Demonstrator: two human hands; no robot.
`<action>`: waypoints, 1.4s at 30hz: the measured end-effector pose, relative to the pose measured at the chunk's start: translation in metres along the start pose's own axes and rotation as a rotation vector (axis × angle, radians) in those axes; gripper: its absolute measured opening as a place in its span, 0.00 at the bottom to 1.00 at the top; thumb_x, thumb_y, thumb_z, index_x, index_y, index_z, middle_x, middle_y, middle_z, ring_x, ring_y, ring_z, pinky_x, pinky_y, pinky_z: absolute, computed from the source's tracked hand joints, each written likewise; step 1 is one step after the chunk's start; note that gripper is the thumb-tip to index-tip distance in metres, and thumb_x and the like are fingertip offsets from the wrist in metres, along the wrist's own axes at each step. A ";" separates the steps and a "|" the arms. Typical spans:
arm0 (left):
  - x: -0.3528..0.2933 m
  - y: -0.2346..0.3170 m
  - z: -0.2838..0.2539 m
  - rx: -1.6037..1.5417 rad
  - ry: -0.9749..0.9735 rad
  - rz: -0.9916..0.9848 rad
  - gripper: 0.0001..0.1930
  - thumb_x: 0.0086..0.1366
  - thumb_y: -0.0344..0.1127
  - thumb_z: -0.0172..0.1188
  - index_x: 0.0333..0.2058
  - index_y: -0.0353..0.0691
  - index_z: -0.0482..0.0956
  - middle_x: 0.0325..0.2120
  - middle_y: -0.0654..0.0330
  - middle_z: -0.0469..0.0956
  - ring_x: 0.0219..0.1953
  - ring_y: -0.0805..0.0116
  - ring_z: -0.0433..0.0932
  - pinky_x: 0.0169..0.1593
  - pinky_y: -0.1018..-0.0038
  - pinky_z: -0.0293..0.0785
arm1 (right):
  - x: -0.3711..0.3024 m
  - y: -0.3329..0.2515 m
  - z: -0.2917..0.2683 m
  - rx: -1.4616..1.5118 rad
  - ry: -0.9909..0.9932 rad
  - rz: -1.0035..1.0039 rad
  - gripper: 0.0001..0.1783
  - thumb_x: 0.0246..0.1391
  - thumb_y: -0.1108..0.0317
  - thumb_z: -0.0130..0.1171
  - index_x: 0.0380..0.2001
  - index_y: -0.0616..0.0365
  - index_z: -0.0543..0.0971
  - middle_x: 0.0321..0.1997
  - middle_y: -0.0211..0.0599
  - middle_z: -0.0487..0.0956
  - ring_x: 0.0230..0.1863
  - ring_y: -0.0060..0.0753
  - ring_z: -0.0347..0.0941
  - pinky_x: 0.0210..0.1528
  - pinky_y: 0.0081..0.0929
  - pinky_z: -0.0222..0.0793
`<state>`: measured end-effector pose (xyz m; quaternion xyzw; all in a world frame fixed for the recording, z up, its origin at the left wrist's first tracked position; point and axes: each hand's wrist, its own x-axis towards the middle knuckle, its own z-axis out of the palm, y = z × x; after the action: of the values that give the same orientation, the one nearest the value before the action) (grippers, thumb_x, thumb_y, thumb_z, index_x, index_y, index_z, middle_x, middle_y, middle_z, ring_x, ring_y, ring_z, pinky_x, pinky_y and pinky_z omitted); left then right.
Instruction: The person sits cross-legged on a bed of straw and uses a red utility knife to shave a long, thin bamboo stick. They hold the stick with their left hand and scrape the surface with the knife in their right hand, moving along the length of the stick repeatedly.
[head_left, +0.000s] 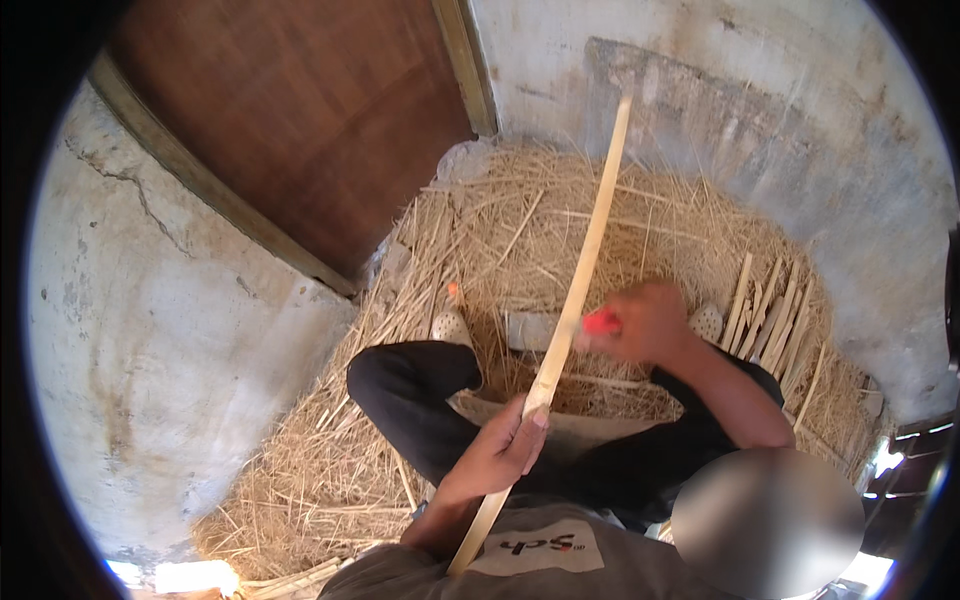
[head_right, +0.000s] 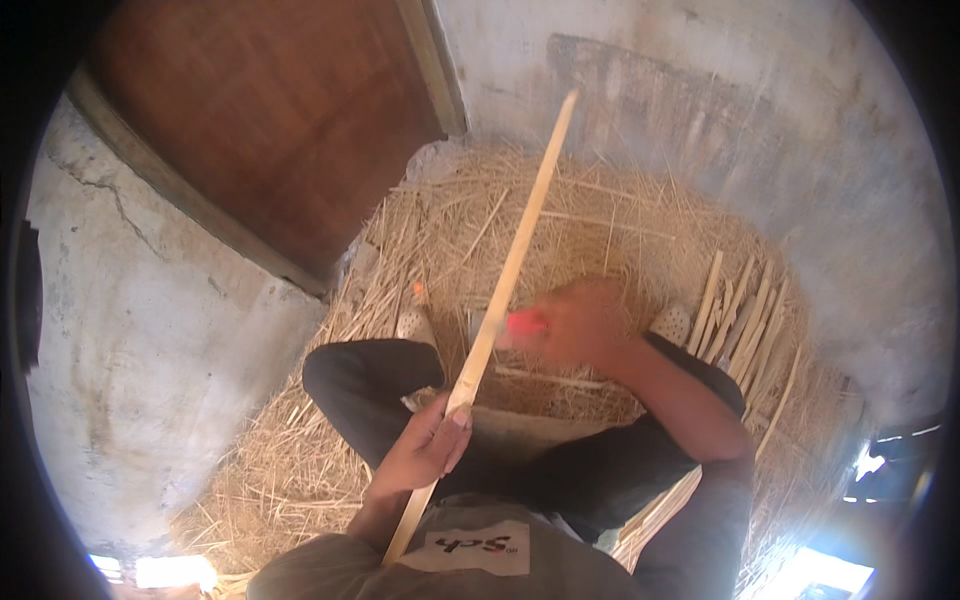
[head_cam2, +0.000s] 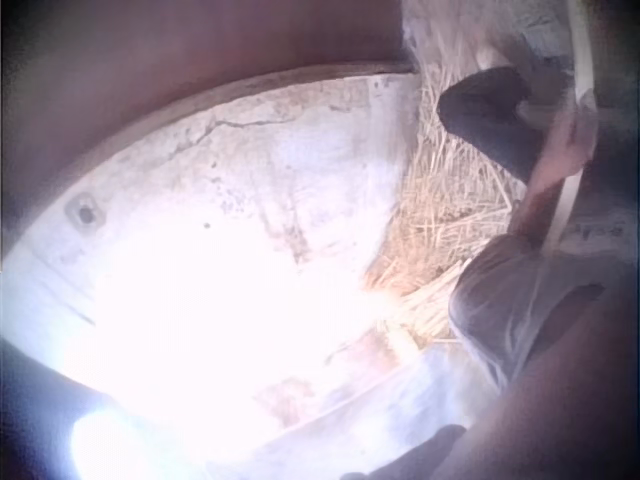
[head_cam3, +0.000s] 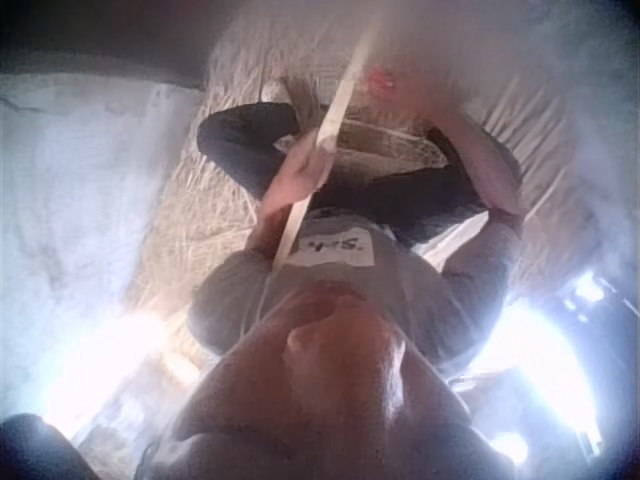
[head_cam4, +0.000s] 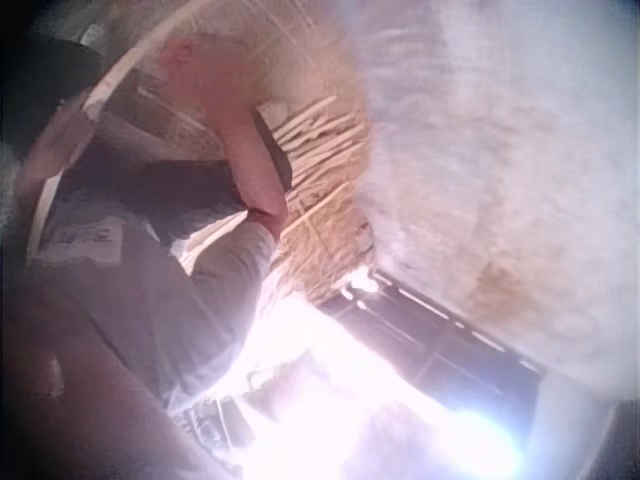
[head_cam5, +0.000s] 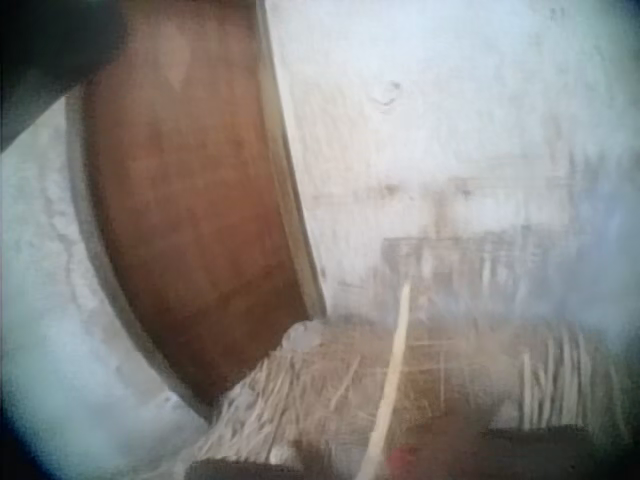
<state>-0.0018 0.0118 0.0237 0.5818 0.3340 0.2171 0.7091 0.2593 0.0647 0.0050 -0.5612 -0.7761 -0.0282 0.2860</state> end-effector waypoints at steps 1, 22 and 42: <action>-0.003 0.001 0.001 0.016 -0.013 -0.017 0.11 0.75 0.40 0.40 0.38 0.39 0.64 0.15 0.70 0.61 0.14 0.83 0.59 0.19 0.83 0.57 | 0.004 0.015 0.000 -0.015 0.015 0.113 0.33 0.45 0.32 0.59 0.12 0.54 0.75 0.09 0.36 0.70 0.12 0.41 0.69 0.19 0.36 0.65; -0.012 -0.004 0.000 -0.028 -0.011 0.005 0.12 0.75 0.40 0.39 0.34 0.40 0.63 0.13 0.68 0.60 0.13 0.82 0.57 0.17 0.83 0.55 | 0.019 0.038 0.001 -0.058 0.065 0.110 0.32 0.45 0.34 0.60 0.13 0.56 0.75 0.09 0.39 0.68 0.12 0.41 0.70 0.19 0.37 0.65; -0.025 -0.004 0.010 -0.013 -0.127 -0.055 0.14 0.75 0.41 0.39 0.48 0.36 0.64 0.17 0.70 0.60 0.16 0.84 0.58 0.19 0.84 0.55 | 0.037 0.143 -0.013 -0.206 0.141 0.450 0.35 0.51 0.31 0.52 0.23 0.57 0.82 0.10 0.38 0.70 0.14 0.42 0.69 0.21 0.38 0.65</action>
<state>-0.0123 -0.0130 0.0266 0.5805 0.3025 0.1623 0.7383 0.3835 0.1441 -0.0062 -0.7426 -0.6030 -0.0819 0.2797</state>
